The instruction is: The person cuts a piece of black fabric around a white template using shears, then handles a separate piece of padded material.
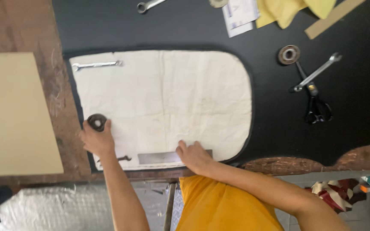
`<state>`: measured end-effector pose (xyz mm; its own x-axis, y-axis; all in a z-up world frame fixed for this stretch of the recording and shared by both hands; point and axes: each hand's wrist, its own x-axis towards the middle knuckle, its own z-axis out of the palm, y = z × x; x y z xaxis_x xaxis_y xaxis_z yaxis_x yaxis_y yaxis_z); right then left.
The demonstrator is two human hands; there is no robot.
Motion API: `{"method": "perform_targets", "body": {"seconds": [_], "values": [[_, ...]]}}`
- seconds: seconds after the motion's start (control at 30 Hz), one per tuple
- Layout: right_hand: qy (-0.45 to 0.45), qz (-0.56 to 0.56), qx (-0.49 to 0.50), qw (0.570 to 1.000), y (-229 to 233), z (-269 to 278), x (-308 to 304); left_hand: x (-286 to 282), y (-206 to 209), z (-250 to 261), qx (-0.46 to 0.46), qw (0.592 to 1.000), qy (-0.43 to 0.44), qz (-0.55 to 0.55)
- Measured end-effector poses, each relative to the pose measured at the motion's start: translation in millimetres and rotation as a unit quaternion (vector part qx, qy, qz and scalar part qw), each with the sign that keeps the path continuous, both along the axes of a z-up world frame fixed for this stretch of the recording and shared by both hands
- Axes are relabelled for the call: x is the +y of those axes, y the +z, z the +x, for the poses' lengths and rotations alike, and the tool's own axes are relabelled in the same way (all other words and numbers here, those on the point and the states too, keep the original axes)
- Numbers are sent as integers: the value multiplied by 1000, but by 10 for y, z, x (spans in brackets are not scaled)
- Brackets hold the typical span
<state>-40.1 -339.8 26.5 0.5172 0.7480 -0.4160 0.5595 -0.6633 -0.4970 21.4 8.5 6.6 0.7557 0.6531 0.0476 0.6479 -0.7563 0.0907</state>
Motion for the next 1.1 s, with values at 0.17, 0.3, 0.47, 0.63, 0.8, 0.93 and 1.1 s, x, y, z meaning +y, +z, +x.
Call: {"method": "perform_targets", "body": {"seconds": [0.17,0.3,0.47,0.63,0.8,0.93,1.1], "values": [[-23,-15,7,1000,-55,-44,70,-429,165,497,-70,991,-84,-76],[-47,60,41,996,-210,-141,120,-928,207,1319,-187,935,-242,-177],[-139,174,109,969,-201,182,-262,-1760,241,2647,-192,913,-318,-166],[-452,235,230,829,-28,963,-1306,-2311,175,3504,-162,904,-351,-181],[-708,382,91,587,-98,2121,-2407,-2406,148,3563,-133,906,-370,-155],[-705,475,97,517,-312,3052,-3084,-1982,149,3153,-248,869,-405,-140],[-789,275,-75,545,-579,3313,-3123,-1026,329,2323,-225,906,-341,-110]]}}
